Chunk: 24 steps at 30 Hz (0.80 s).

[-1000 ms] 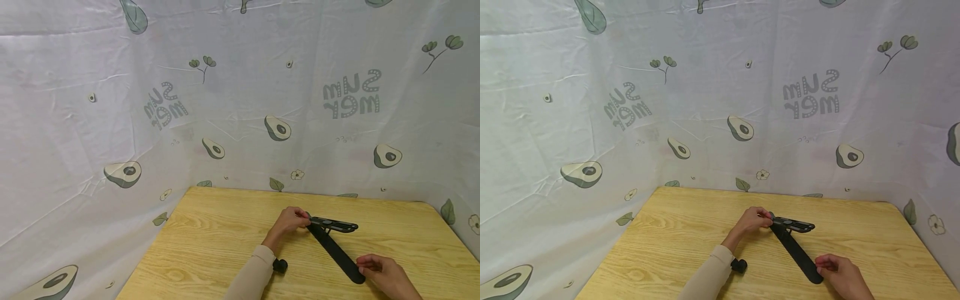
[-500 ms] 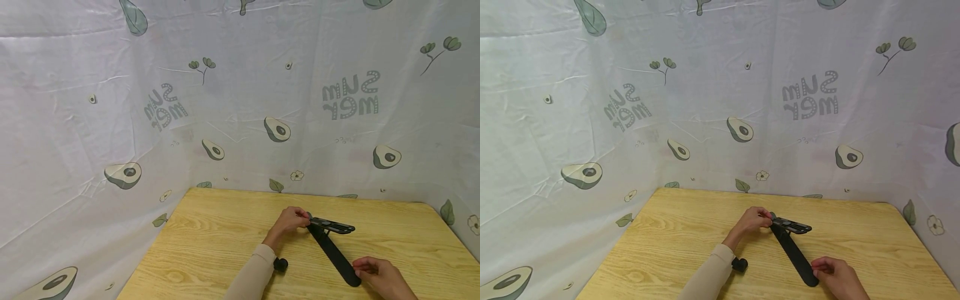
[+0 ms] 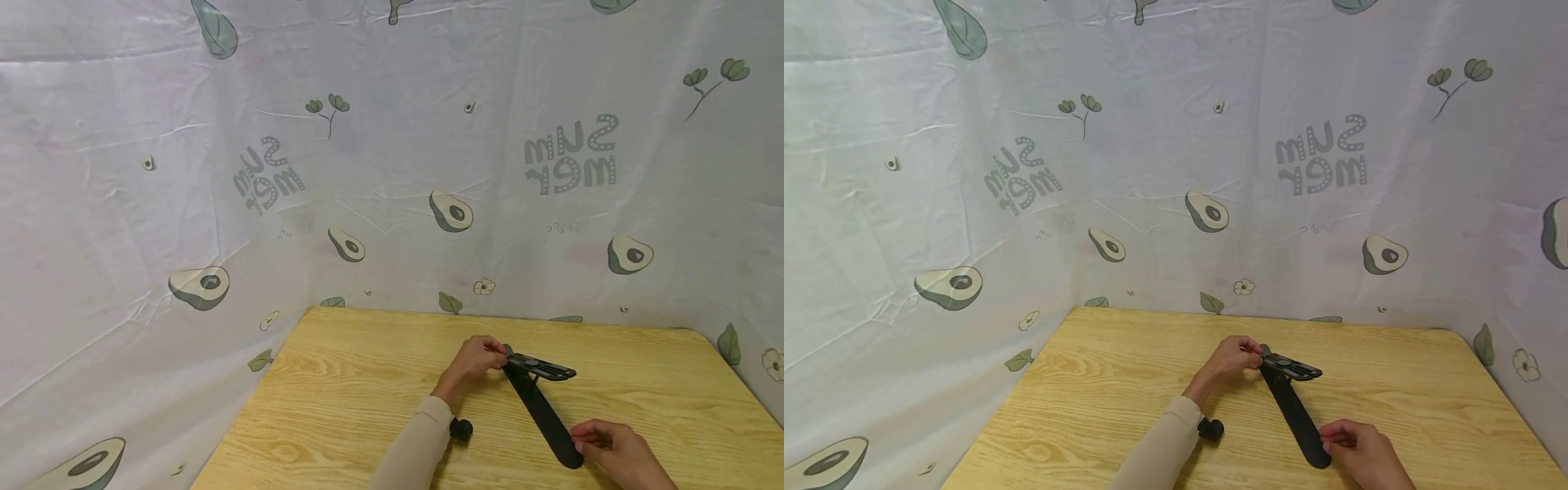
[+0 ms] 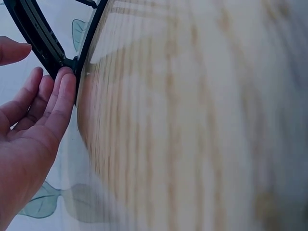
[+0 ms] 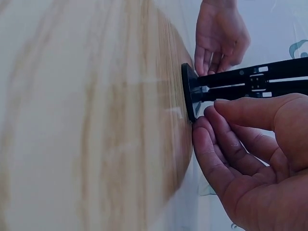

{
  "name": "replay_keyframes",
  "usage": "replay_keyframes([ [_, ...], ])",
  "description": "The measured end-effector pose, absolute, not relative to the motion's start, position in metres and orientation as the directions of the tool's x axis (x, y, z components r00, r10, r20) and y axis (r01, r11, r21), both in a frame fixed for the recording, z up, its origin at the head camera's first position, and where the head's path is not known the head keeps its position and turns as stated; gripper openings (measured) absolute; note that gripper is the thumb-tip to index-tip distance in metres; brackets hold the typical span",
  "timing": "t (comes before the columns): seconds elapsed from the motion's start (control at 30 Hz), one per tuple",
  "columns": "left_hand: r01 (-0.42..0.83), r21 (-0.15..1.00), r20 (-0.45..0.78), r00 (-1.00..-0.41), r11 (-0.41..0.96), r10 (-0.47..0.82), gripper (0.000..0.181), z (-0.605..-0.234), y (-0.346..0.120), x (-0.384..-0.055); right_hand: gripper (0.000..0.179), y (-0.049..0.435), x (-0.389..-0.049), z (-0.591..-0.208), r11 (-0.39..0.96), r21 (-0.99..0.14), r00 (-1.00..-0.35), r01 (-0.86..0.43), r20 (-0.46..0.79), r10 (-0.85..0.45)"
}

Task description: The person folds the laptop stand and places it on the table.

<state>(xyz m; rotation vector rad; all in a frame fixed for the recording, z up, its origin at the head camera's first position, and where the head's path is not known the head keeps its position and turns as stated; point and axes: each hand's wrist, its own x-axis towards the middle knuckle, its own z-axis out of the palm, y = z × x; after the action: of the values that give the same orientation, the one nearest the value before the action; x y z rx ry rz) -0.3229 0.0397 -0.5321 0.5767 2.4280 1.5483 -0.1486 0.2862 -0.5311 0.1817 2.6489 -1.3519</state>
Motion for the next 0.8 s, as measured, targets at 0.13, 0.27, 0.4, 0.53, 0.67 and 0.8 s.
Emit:
replay_keyframes([
  [0.13,0.215,0.901,0.037,-0.904,0.377,0.426,0.014,-0.531,0.041,-0.324,0.017,0.283,-0.147,-0.530,0.576,-0.798,-0.980,0.180,-0.196,0.035],
  [0.27,0.208,0.903,0.035,-0.908,0.377,0.417,0.014,-0.531,0.043,-0.325,0.017,0.280,-0.146,-0.529,0.574,-0.799,-0.980,0.179,-0.196,0.034],
  [0.4,0.200,0.907,0.031,-0.909,0.370,0.415,0.015,-0.532,0.044,-0.326,0.018,0.277,-0.145,-0.529,0.578,-0.798,-0.981,0.173,-0.193,0.027],
  [0.53,0.199,0.911,0.032,-0.908,0.362,0.419,0.015,-0.532,0.044,-0.327,0.019,0.274,-0.145,-0.531,0.576,-0.799,-0.981,0.171,-0.193,0.024],
  [0.67,0.200,0.915,0.033,-0.903,0.351,0.428,0.016,-0.532,0.044,-0.327,0.019,0.271,-0.145,-0.532,0.571,-0.804,-0.981,0.166,-0.191,0.016],
  [0.8,0.204,0.919,0.038,-0.898,0.336,0.439,0.018,-0.532,0.044,-0.328,0.020,0.269,-0.144,-0.532,0.555,-0.816,-0.981,0.161,-0.194,-0.001],
])
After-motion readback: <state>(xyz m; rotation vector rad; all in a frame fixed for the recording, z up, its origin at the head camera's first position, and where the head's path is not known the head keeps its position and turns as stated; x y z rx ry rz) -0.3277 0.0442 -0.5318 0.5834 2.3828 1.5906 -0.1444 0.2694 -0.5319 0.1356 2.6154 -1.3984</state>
